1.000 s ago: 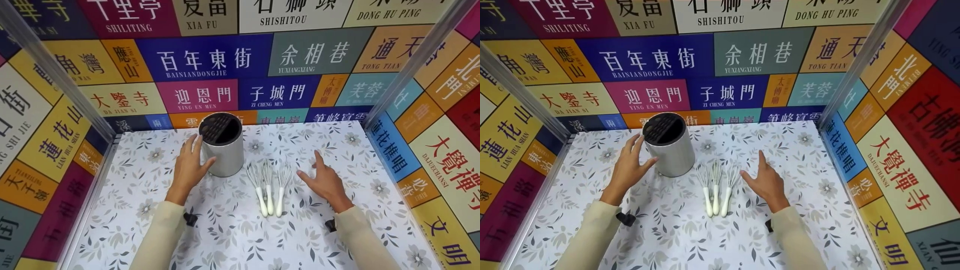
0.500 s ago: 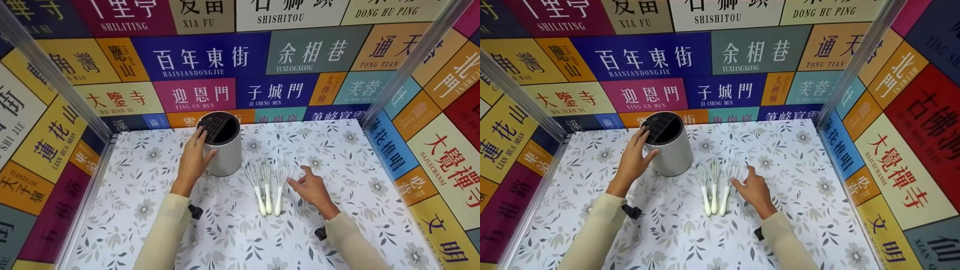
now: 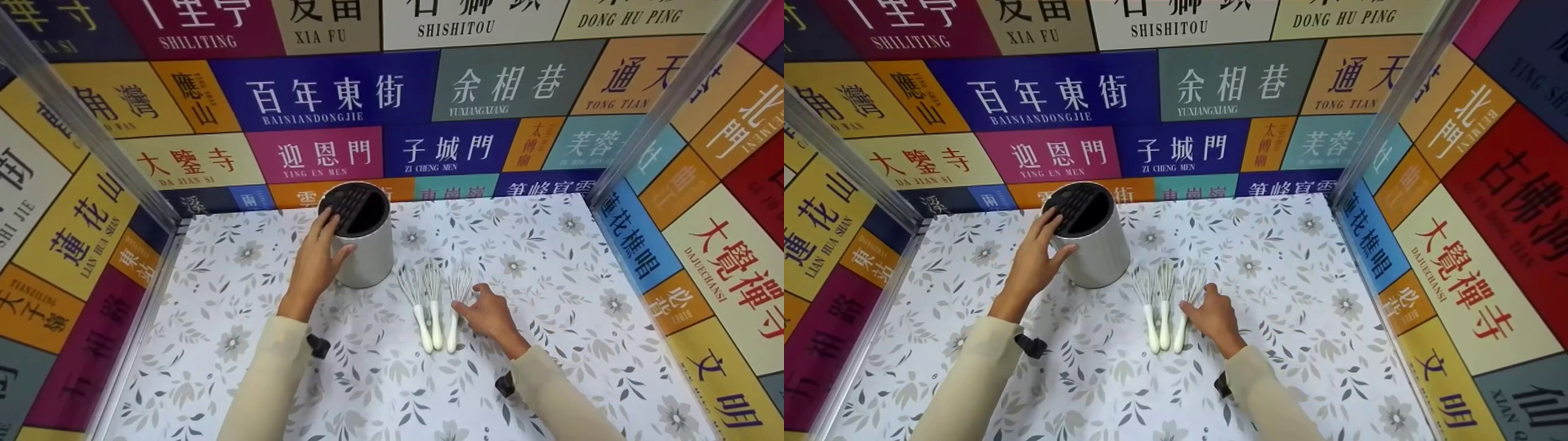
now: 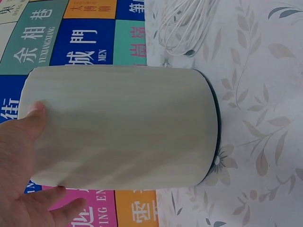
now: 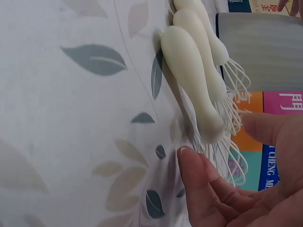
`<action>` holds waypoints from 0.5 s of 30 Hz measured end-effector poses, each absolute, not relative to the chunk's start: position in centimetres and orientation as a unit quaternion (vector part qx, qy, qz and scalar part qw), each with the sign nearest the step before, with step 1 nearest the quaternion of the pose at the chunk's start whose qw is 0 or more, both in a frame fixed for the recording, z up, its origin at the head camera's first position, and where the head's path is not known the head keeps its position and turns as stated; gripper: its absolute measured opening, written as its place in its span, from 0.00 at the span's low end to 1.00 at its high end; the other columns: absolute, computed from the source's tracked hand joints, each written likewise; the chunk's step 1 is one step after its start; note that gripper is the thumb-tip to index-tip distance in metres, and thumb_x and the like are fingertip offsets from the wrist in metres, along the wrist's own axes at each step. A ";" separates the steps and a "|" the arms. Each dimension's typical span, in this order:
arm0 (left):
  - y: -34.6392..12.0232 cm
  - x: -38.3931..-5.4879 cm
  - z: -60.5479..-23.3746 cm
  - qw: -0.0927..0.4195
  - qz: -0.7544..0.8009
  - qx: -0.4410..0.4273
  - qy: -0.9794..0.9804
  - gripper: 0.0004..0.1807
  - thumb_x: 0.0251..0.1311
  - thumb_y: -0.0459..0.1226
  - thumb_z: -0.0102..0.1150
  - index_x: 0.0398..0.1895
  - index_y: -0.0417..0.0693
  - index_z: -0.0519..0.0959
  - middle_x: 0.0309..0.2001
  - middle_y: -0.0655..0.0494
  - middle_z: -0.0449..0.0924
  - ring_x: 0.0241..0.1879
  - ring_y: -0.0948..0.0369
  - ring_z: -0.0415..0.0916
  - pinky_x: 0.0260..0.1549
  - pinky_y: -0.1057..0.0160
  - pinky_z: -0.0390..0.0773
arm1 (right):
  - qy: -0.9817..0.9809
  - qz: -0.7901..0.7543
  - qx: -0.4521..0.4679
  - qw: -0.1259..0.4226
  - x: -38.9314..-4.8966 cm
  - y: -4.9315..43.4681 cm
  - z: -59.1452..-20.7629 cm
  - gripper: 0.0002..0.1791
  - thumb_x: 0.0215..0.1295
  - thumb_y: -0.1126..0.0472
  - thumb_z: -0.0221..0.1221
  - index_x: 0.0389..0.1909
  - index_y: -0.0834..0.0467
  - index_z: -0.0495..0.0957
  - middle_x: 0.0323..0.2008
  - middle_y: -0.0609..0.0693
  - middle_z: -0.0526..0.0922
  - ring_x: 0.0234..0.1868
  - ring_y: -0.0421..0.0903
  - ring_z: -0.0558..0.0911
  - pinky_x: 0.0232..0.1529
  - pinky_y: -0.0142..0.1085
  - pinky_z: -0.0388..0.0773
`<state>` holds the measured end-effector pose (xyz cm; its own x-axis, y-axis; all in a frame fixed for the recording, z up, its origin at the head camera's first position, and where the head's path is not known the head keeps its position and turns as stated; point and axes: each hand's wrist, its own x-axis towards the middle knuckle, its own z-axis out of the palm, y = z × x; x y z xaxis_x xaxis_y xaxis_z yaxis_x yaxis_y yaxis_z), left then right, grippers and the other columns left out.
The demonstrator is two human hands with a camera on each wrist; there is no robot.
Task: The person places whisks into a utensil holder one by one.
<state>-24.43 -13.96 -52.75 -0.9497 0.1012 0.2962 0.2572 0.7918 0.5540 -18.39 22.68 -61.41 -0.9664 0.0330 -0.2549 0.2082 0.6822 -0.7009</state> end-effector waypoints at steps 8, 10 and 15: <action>-14.0 -24.5 -53.0 0.141 -0.299 -0.107 -0.938 0.38 0.67 0.50 0.64 0.76 0.46 0.66 0.80 0.50 0.57 0.76 0.48 0.62 0.74 0.47 0.64 | 0.874 -0.444 0.131 0.148 -18.4 21.4 -62.1 0.38 0.64 0.46 0.69 0.67 0.61 0.66 0.23 0.56 0.84 0.19 0.47 0.84 0.20 0.38 0.83; -14.0 -24.5 -53.0 0.141 -0.298 -0.107 -0.938 0.38 0.67 0.51 0.64 0.76 0.46 0.66 0.80 0.50 0.56 0.76 0.48 0.62 0.74 0.47 0.65 | 0.869 -0.452 0.134 0.149 -18.4 21.1 -62.3 0.36 0.63 0.48 0.69 0.66 0.61 0.67 0.22 0.56 0.84 0.18 0.47 0.84 0.20 0.39 0.83; -14.0 -24.5 -53.0 0.138 -0.301 -0.104 -0.938 0.38 0.67 0.51 0.63 0.76 0.47 0.66 0.80 0.51 0.56 0.76 0.49 0.61 0.74 0.48 0.65 | 0.868 -0.453 0.136 0.149 -18.4 20.8 -62.4 0.34 0.64 0.50 0.68 0.63 0.62 0.67 0.20 0.56 0.84 0.17 0.46 0.84 0.19 0.39 0.84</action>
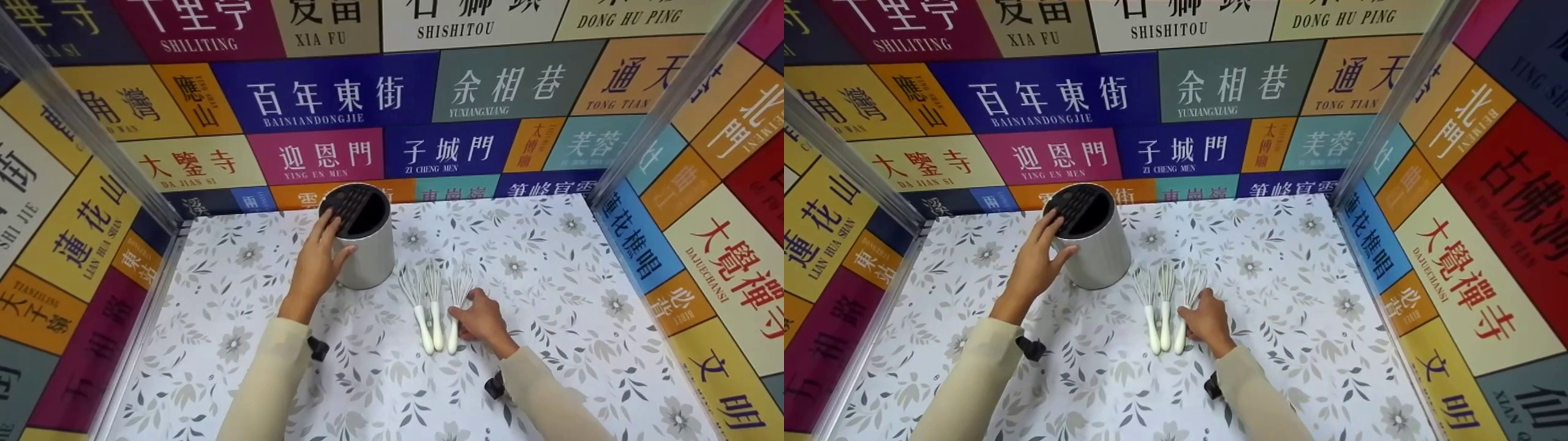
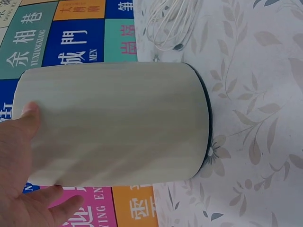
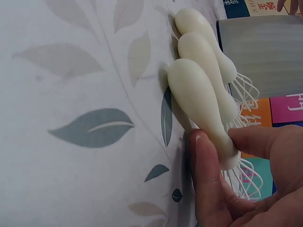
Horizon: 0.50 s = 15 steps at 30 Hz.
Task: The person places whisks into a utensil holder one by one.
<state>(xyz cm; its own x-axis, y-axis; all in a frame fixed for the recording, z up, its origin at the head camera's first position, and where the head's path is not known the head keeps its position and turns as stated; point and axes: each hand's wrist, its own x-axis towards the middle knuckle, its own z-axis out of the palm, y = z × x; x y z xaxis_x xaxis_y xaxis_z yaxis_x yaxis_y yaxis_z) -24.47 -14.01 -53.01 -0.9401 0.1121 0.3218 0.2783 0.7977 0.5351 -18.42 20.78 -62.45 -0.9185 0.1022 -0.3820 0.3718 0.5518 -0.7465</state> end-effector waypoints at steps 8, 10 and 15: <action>-14.0 -24.4 -53.0 0.128 -0.304 -0.103 -0.938 0.38 0.68 0.51 0.63 0.77 0.49 0.65 0.81 0.53 0.54 0.77 0.49 0.60 0.74 0.47 0.65 | 0.878 -0.435 0.136 0.146 -18.5 20.8 -62.5 0.32 0.65 0.50 0.66 0.63 0.61 0.68 0.25 0.54 0.84 0.17 0.46 0.84 0.20 0.39 0.84; -14.0 -24.4 -53.0 0.125 -0.304 -0.099 -0.939 0.38 0.68 0.51 0.63 0.77 0.50 0.65 0.81 0.53 0.53 0.77 0.49 0.60 0.74 0.47 0.65 | 0.877 -0.438 0.132 0.145 -18.5 20.8 -62.4 0.32 0.65 0.50 0.65 0.64 0.61 0.68 0.27 0.55 0.84 0.17 0.47 0.85 0.20 0.39 0.84; -14.0 -24.4 -53.0 0.123 -0.302 -0.096 -0.940 0.38 0.68 0.52 0.62 0.77 0.50 0.65 0.81 0.54 0.53 0.77 0.49 0.60 0.74 0.48 0.65 | 0.867 -0.465 0.122 0.130 -18.7 20.8 -62.2 0.32 0.66 0.52 0.65 0.64 0.63 0.67 0.28 0.58 0.86 0.18 0.49 0.85 0.20 0.41 0.84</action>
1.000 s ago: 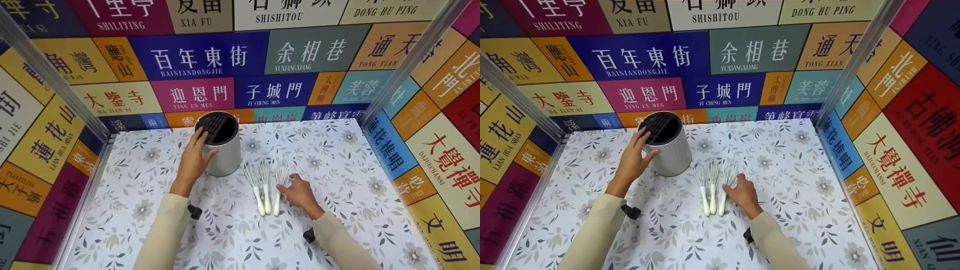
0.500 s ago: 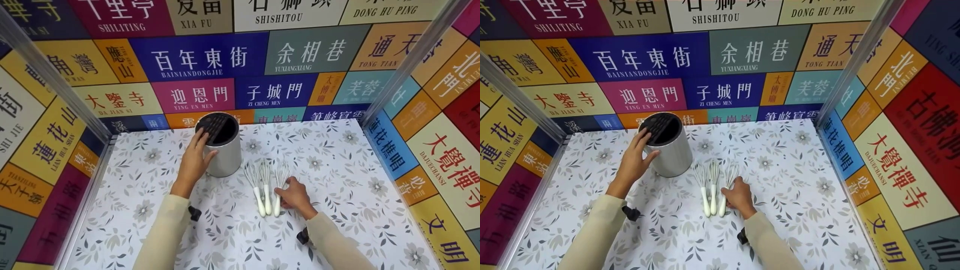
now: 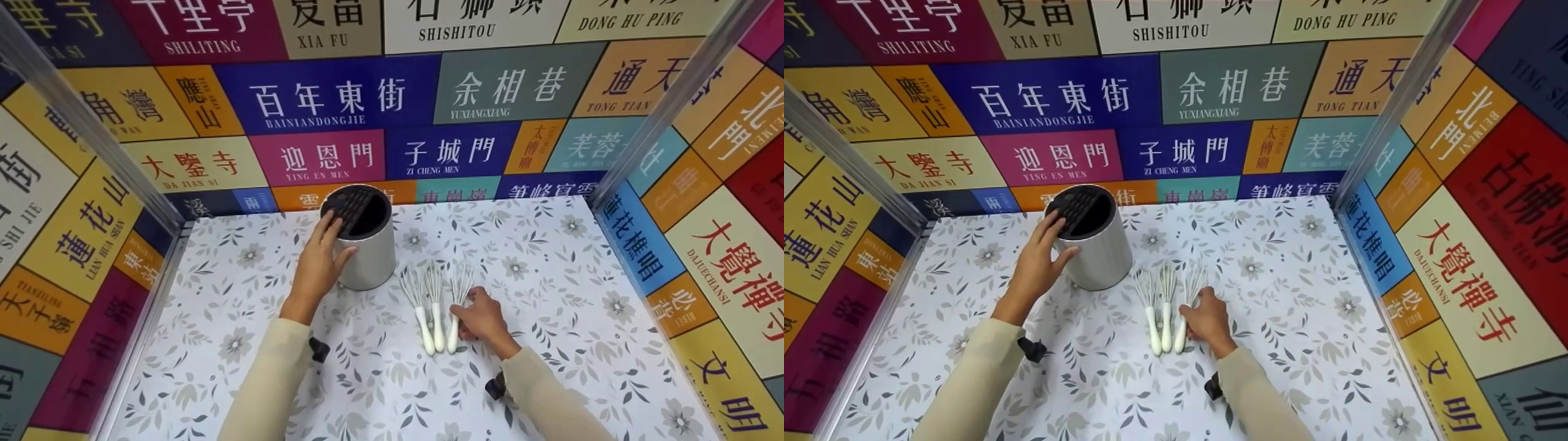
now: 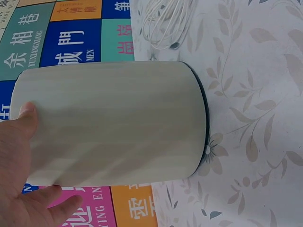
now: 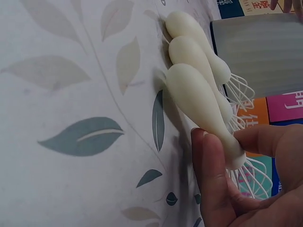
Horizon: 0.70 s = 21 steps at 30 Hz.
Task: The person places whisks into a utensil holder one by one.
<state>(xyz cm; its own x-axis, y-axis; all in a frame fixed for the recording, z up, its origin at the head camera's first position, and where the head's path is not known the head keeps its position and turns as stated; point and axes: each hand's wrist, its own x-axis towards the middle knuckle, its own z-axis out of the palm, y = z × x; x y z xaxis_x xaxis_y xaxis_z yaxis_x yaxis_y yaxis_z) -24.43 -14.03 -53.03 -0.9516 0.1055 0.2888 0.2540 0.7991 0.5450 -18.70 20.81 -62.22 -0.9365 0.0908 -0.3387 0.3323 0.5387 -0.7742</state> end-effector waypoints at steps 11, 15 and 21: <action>-14.0 -24.6 -53.2 0.144 -0.297 -0.110 -0.938 0.38 0.67 0.52 0.63 0.76 0.47 0.67 0.80 0.51 0.56 0.76 0.48 0.62 0.73 0.48 0.66 | 0.838 -0.510 0.140 0.135 -19.3 20.8 -61.2 0.34 0.65 0.55 0.65 0.68 0.60 0.64 0.31 0.58 0.84 0.19 0.48 0.85 0.23 0.42 0.86; -14.1 -24.5 -53.2 0.144 -0.300 -0.110 -0.937 0.38 0.67 0.53 0.63 0.76 0.47 0.67 0.80 0.51 0.56 0.76 0.48 0.63 0.73 0.48 0.66 | 0.834 -0.516 0.141 0.132 -19.5 20.9 -60.7 0.34 0.65 0.54 0.65 0.68 0.60 0.64 0.37 0.59 0.82 0.22 0.52 0.87 0.27 0.46 0.87; -14.3 -24.6 -53.4 0.158 -0.302 -0.121 -0.932 0.38 0.67 0.52 0.64 0.75 0.45 0.68 0.80 0.49 0.58 0.75 0.47 0.64 0.73 0.47 0.67 | 0.830 -0.529 0.133 0.117 -20.0 21.1 -59.9 0.34 0.65 0.55 0.64 0.67 0.60 0.64 0.39 0.60 0.85 0.22 0.53 0.88 0.28 0.49 0.88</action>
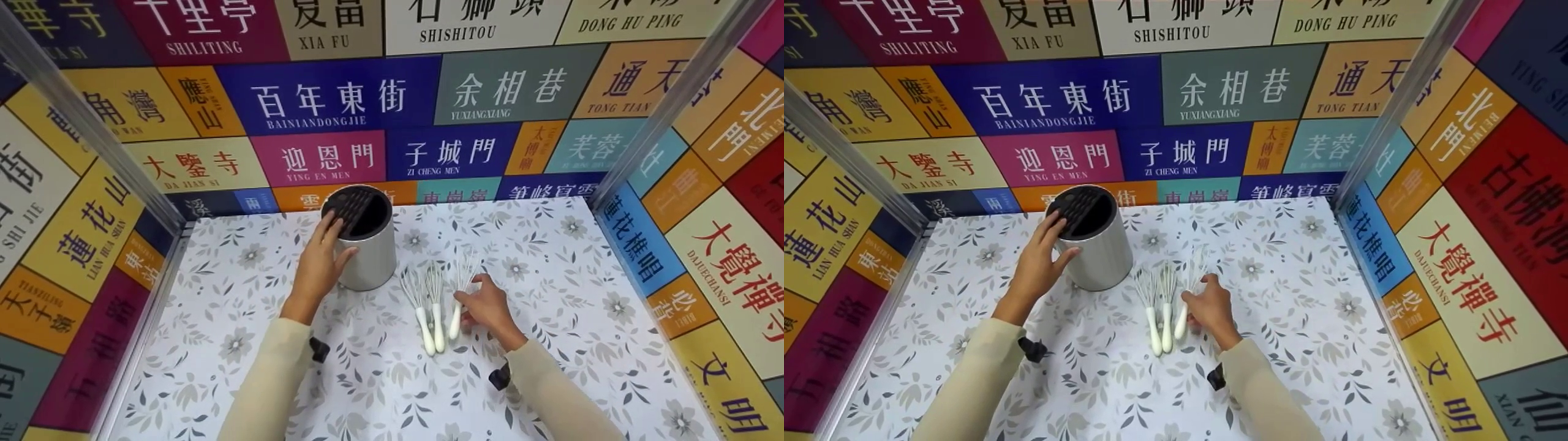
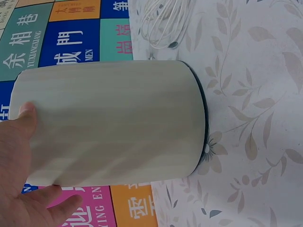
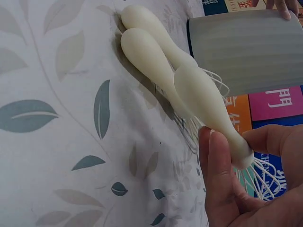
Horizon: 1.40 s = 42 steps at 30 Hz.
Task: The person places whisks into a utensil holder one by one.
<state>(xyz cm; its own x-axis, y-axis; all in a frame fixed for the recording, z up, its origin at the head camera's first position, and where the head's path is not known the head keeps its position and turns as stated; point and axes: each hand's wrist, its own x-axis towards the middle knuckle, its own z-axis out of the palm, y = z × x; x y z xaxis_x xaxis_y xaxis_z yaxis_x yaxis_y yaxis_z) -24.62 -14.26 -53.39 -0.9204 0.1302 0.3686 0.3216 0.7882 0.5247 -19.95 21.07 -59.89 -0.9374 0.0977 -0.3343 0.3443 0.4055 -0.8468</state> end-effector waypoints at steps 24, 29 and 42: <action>-14.1 -24.6 -53.3 0.171 -0.294 -0.119 -0.933 0.37 0.67 0.50 0.65 0.74 0.44 0.69 0.79 0.48 0.60 0.73 0.46 0.66 0.71 0.46 0.69 | 0.820 -0.556 0.105 0.091 -20.8 20.9 -57.0 0.33 0.65 0.52 0.65 0.67 0.57 0.63 0.42 0.61 0.84 0.22 0.47 0.87 0.28 0.43 0.88; -14.2 -24.6 -53.3 0.174 -0.298 -0.124 -0.931 0.37 0.66 0.50 0.65 0.74 0.44 0.69 0.78 0.47 0.60 0.73 0.46 0.67 0.70 0.46 0.70 | 0.818 -0.561 0.100 0.083 -20.9 20.6 -56.4 0.34 0.65 0.52 0.65 0.67 0.57 0.63 0.42 0.61 0.84 0.23 0.47 0.87 0.25 0.40 0.87; -14.1 -24.5 -53.3 0.167 -0.300 -0.122 -0.931 0.37 0.67 0.50 0.65 0.75 0.44 0.68 0.79 0.47 0.59 0.74 0.46 0.65 0.72 0.46 0.68 | 0.824 -0.556 0.085 0.068 -21.3 19.8 -55.3 0.32 0.66 0.51 0.64 0.66 0.54 0.64 0.41 0.60 0.86 0.24 0.49 0.89 0.25 0.41 0.87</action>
<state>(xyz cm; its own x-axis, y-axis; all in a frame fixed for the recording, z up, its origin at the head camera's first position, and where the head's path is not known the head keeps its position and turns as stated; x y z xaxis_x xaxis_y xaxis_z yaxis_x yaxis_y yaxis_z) -24.46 -14.06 -53.30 -0.9143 0.1271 0.3845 0.3276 0.7905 0.5175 -21.27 19.80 -55.28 -0.9764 0.0647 -0.2060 0.2152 0.3678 -0.9047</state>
